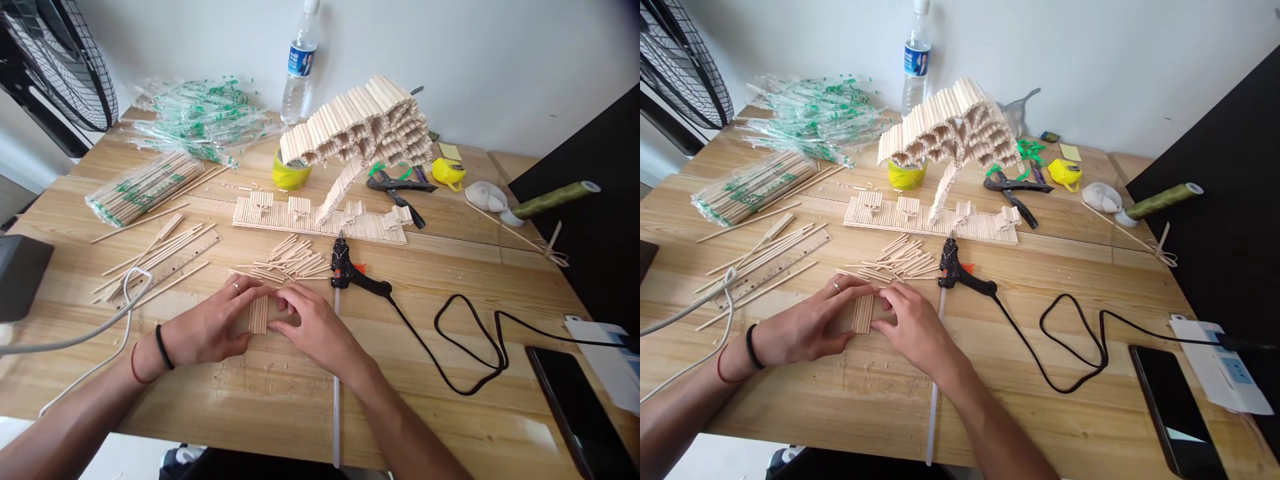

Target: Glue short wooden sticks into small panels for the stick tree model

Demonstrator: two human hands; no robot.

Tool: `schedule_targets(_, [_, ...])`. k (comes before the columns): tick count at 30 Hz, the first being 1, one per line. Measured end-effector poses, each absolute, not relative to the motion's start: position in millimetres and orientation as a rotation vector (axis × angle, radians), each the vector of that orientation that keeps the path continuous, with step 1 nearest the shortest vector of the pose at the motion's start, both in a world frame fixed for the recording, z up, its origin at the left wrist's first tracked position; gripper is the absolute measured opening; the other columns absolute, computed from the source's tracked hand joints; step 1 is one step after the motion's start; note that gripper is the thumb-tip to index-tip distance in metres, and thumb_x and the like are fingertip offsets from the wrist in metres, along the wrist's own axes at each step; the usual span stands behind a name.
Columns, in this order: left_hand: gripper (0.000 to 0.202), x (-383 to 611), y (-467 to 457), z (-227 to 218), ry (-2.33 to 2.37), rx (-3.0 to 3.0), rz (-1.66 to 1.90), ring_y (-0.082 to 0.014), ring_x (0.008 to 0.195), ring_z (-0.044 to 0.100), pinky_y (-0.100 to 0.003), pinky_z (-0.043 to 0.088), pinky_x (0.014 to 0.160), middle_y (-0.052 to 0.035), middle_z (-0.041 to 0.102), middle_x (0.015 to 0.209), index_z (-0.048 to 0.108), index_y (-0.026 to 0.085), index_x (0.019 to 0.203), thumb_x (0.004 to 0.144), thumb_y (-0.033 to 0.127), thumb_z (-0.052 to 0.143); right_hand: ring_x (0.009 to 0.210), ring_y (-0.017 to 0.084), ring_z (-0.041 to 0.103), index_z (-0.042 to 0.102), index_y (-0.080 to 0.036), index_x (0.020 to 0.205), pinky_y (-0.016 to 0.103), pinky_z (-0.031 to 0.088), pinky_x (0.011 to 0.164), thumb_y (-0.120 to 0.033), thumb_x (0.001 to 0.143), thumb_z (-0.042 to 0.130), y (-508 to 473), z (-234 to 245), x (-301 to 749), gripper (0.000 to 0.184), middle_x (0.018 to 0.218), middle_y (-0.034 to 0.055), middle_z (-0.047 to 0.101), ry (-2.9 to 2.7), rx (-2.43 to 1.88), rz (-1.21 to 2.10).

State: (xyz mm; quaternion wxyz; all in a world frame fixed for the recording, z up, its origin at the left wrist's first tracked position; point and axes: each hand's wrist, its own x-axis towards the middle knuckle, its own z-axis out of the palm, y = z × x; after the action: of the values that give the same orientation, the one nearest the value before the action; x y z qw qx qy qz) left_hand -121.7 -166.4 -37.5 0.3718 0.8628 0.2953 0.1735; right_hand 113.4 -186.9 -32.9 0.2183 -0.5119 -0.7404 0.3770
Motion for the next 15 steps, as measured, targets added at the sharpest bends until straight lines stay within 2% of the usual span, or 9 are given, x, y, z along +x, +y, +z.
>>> schedule_targets(6, [0.094, -118.4, -168.7, -31.6, 0.734, 2.234, 0.397, -0.0319, 0.136, 0.045, -0.06, 0.043, 0.121, -0.0124, 0.048, 0.146, 0.027, 0.031, 0.162, 0.081, -0.003, 0.061, 0.083, 0.02, 0.064, 0.064, -0.02, 0.092, 0.036, 0.056, 0.078, -0.002, 0.078, 0.089, -187.6, -33.1, 112.2, 0.034, 0.091, -0.0001, 0.063, -2.038, -1.433, 1.03])
schedule_targets(15, [0.092, -117.7, -169.1, -36.4, 0.739, 2.264, 0.407, -0.0337, 0.135, 0.045, -0.06, 0.043, 0.12, -0.0142, 0.048, 0.146, 0.026, 0.027, 0.161, 0.082, 0.001, 0.065, 0.082, 0.019, 0.062, 0.064, -0.02, 0.093, 0.035, 0.055, 0.077, -0.001, 0.078, 0.087, -187.8, -34.0, 112.3, 0.034, 0.092, 0.0, 0.063, -2.026, -1.426, 1.037])
